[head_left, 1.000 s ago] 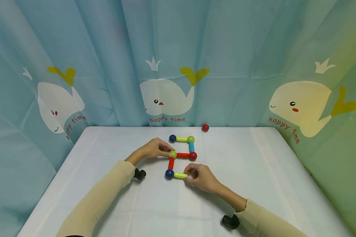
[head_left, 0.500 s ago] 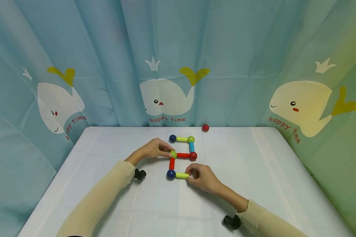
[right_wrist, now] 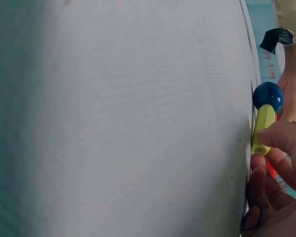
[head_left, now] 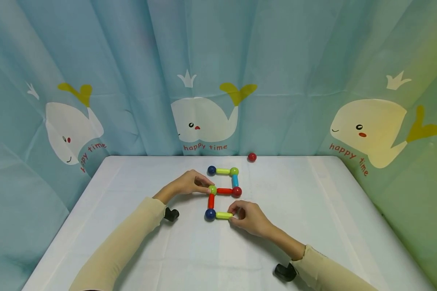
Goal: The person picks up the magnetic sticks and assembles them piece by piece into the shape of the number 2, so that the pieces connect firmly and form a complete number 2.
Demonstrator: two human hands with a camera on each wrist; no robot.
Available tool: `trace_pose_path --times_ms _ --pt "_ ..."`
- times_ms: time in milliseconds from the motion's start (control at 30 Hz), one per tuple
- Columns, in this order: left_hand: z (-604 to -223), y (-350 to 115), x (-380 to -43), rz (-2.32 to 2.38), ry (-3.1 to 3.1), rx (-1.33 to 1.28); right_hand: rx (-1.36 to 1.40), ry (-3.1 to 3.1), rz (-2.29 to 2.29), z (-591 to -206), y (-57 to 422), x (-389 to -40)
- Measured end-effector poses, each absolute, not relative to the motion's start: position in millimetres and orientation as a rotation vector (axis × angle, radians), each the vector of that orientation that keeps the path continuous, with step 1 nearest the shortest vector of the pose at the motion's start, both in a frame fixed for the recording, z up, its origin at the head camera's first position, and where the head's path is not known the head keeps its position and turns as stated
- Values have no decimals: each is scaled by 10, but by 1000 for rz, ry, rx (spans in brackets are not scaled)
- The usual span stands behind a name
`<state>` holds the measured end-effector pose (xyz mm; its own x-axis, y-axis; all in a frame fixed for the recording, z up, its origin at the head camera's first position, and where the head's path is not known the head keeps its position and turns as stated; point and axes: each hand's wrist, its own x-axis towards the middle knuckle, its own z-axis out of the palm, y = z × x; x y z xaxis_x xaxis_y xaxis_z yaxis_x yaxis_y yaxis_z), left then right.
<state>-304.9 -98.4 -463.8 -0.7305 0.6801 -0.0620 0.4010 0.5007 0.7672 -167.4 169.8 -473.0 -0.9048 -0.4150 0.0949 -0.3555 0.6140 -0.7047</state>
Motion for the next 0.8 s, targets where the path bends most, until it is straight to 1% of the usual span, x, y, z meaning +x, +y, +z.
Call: trace_pose_path --times_ms 167,500,800 --pt "-4634 -985 -3044 1089 2395 892 -677 2717 -1159 -4719 1713 -1698" --pt "-4654 -996 -3036 1094 2395 879 -840 2600 -1148 -4586 1905 -1817" --pt "-4654 -988 -3043 1096 2386 884 -836 2783 -1140 -4414 2143 -2005"
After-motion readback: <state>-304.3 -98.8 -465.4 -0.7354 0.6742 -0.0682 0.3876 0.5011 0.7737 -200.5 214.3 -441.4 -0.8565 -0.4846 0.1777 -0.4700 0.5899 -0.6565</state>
